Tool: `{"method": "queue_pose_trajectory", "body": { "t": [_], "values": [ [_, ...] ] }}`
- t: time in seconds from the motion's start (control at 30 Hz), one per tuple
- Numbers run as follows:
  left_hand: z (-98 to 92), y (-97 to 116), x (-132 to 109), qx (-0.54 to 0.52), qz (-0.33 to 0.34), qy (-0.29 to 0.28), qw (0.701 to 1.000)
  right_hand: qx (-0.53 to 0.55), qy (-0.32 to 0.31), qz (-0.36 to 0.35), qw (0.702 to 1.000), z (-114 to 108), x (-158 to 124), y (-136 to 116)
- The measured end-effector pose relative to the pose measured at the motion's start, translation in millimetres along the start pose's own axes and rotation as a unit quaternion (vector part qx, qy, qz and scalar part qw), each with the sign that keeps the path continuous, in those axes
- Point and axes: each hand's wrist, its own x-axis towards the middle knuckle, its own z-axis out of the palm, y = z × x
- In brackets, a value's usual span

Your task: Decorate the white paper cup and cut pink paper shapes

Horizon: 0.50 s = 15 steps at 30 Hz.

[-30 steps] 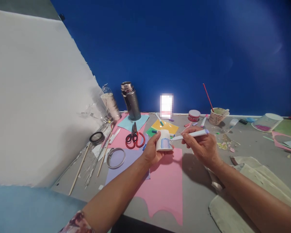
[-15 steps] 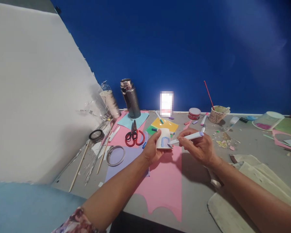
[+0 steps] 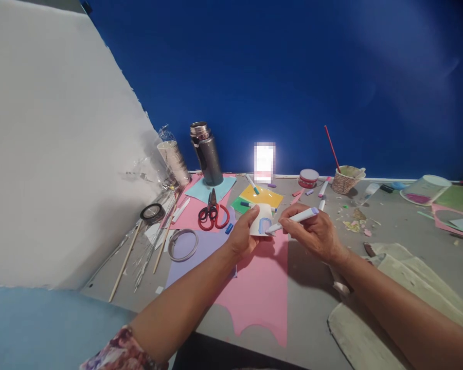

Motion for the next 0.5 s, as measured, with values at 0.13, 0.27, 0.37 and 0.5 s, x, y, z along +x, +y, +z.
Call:
{"method": "queue_pose_trajectory", "body": {
  "t": [0.13,0.27,0.37,0.5],
  "values": [
    [0.2,-2.6,-0.7,0.023,0.032,-0.001,0.999,0.011,-0.016,-0.012,1.0,0.3,0.4,2.2],
    [1.0,-3.9,-1.0,0.021,0.04,-0.004,0.999,0.017,-0.007,-0.005,1.0,0.7,0.8,3.9],
    [1.2,-3.2,-0.5,0.01,0.028,-0.006,1.0,0.016,-0.013,-0.004,1.0,0.9,0.9,5.2],
    [1.5,-1.7,0.0,-0.034,-0.007,-0.009,0.999,0.003,0.055,0.01,0.998,-0.9,2.0,5.3]
  ]
}}
